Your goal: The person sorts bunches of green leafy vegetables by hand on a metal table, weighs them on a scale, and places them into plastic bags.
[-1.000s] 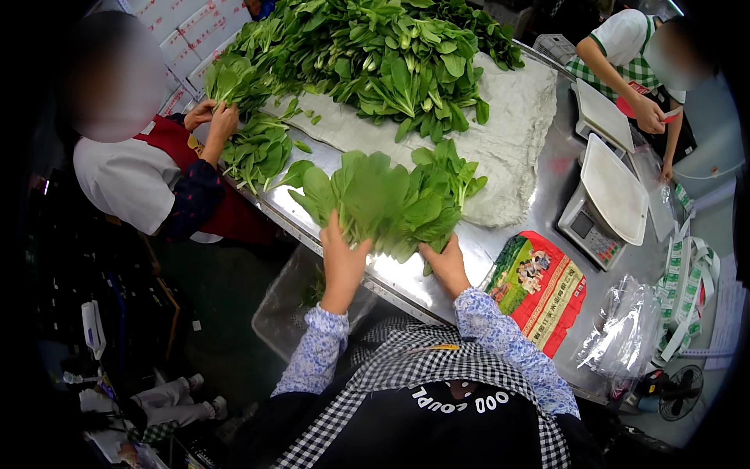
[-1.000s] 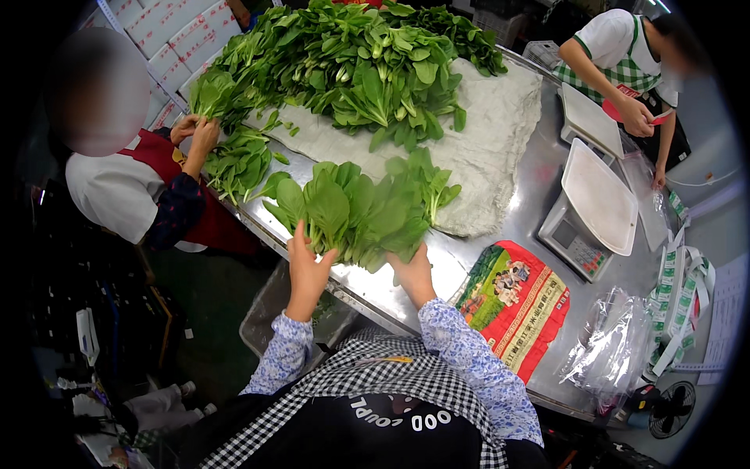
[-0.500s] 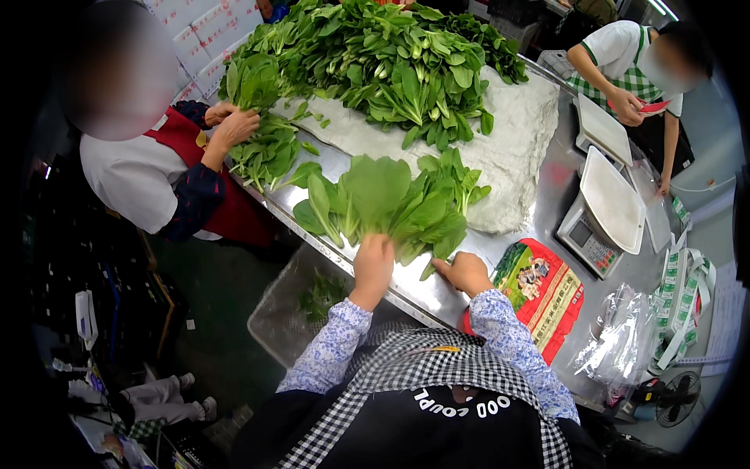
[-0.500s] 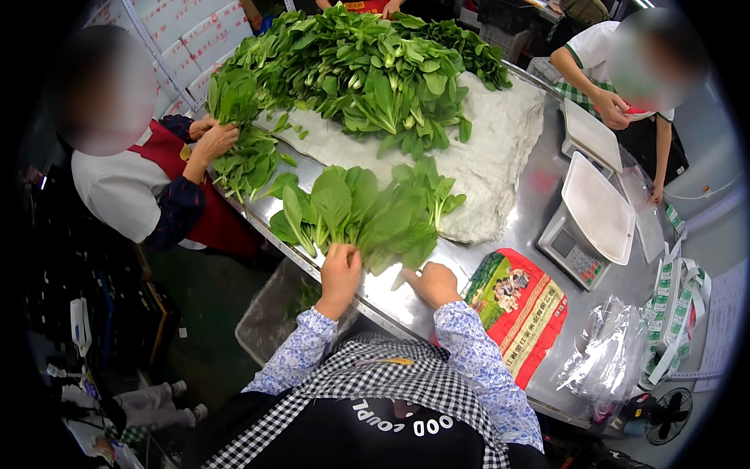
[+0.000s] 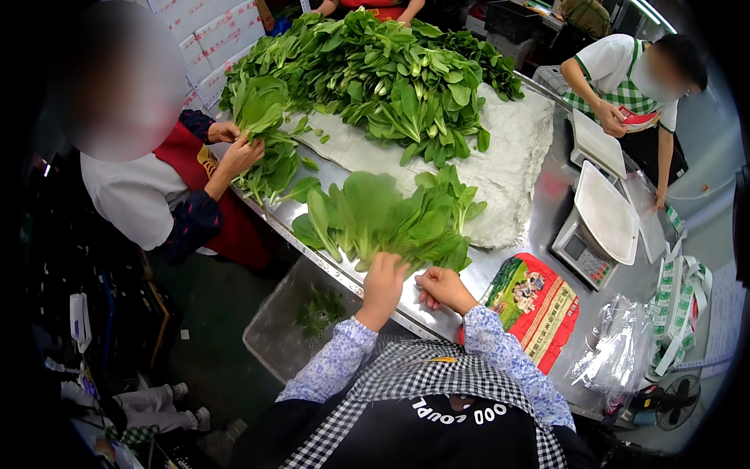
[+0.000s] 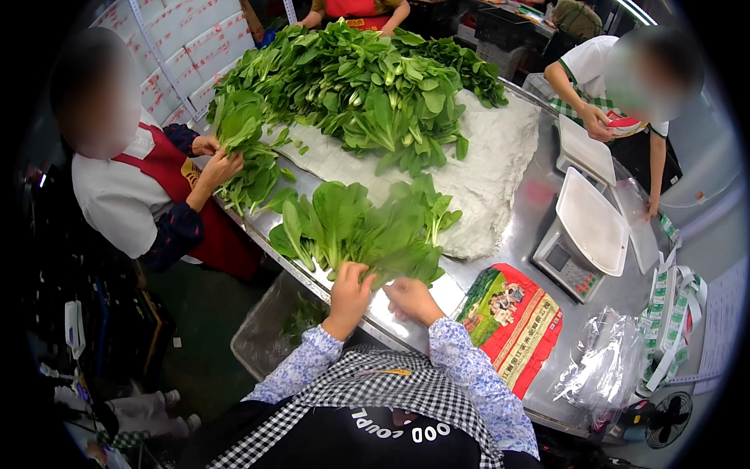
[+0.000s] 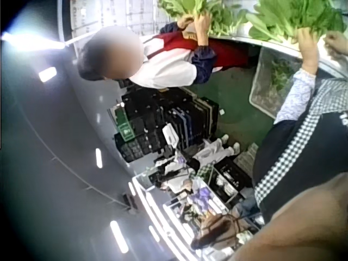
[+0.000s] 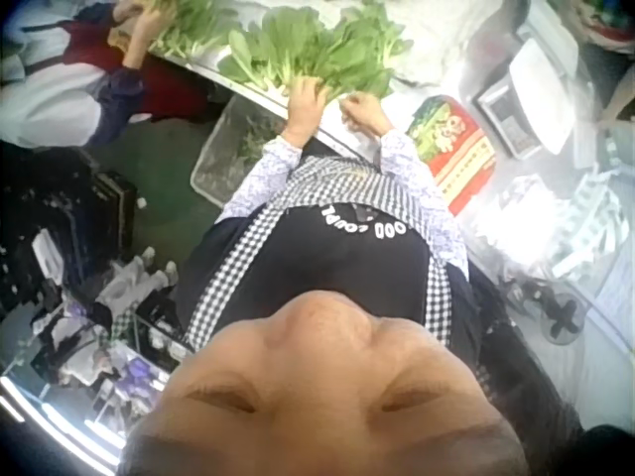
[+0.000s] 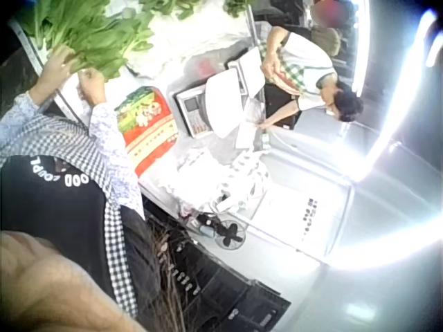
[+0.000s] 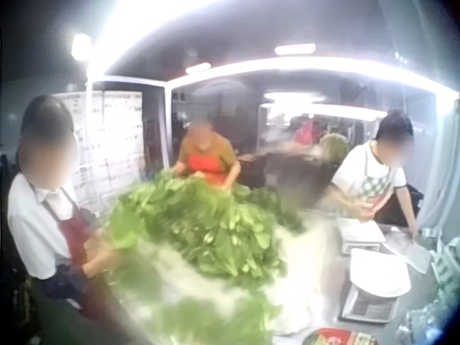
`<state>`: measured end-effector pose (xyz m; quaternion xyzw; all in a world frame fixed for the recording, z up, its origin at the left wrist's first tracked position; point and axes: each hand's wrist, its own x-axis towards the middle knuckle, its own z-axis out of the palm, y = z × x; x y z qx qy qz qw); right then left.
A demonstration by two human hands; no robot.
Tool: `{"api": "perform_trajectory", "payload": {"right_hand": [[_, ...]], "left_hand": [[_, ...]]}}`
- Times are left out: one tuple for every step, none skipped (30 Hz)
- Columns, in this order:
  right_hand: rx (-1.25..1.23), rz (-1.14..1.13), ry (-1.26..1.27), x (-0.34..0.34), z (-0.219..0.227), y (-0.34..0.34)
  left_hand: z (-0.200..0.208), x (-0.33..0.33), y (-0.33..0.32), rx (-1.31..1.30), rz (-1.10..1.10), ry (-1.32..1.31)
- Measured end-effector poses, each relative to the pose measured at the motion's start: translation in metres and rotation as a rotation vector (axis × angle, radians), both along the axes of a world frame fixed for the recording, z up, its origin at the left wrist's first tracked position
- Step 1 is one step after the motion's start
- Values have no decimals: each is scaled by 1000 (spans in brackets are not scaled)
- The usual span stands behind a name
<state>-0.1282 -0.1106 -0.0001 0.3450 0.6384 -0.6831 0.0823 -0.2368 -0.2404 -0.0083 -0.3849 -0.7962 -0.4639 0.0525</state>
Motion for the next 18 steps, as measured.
{"api": "perform_trajectory", "payload": {"right_hand": [[-20, -4, 12, -2, 1, -2], [-40, -8, 24, -4, 3, -5], [-59, -11, 36, -5, 3, -7], [-63, -12, 38, -6, 3, -8], [-67, -12, 40, -6, 3, -9], [-70, -12, 41, -6, 3, -9], [-77, -20, 50, -7, 4, -10], [-84, -27, 58, -8, 4, -11], [-91, -35, 66, -8, 5, -12], [-104, -41, 77, -9, 6, -13], [-117, -47, 88, -9, 7, -13], [-130, -53, 99, -9, 8, -14], [-158, -64, 116, -9, 9, -13], [-186, -75, 132, -9, 10, -13], [-214, -86, 149, -9, 11, -12], [-213, -108, 169, -10, 12, -14], [-212, -130, 188, -12, 15, -17], [-212, -151, 208, -14, 18, -20]], "left_hand": [[0, -1, 3, 0, 6, 63], [-3, -5, 4, -3, 45, -1], [-8, -8, 5, -6, 84, -65], [-9, -11, 6, -5, 124, -130], [-8, -13, 3, -55, 59, -125], [-8, -13, 5, -72, 43, -117], [-9, -14, 8, -92, 28, -108], [-10, -16, 10, -111, 13, -98], [-12, -19, 11, -117, 27, -112], [-13, -22, 14, -123, 37, -126], [-14, -24, 15, -129, 47, -140], [-14, -27, 14, -103, 40, -257], [-12, -32, 11, -75, 33, -372], [-11, -36, 8, -46, 26, -486], [-15, -40, 6, 12, 16, -480], [-7, -41, 5, 47, 2, -585], [1, -43, 3, 83, -11, -690], [12, -44, 1, 120, -24, -794]]}}
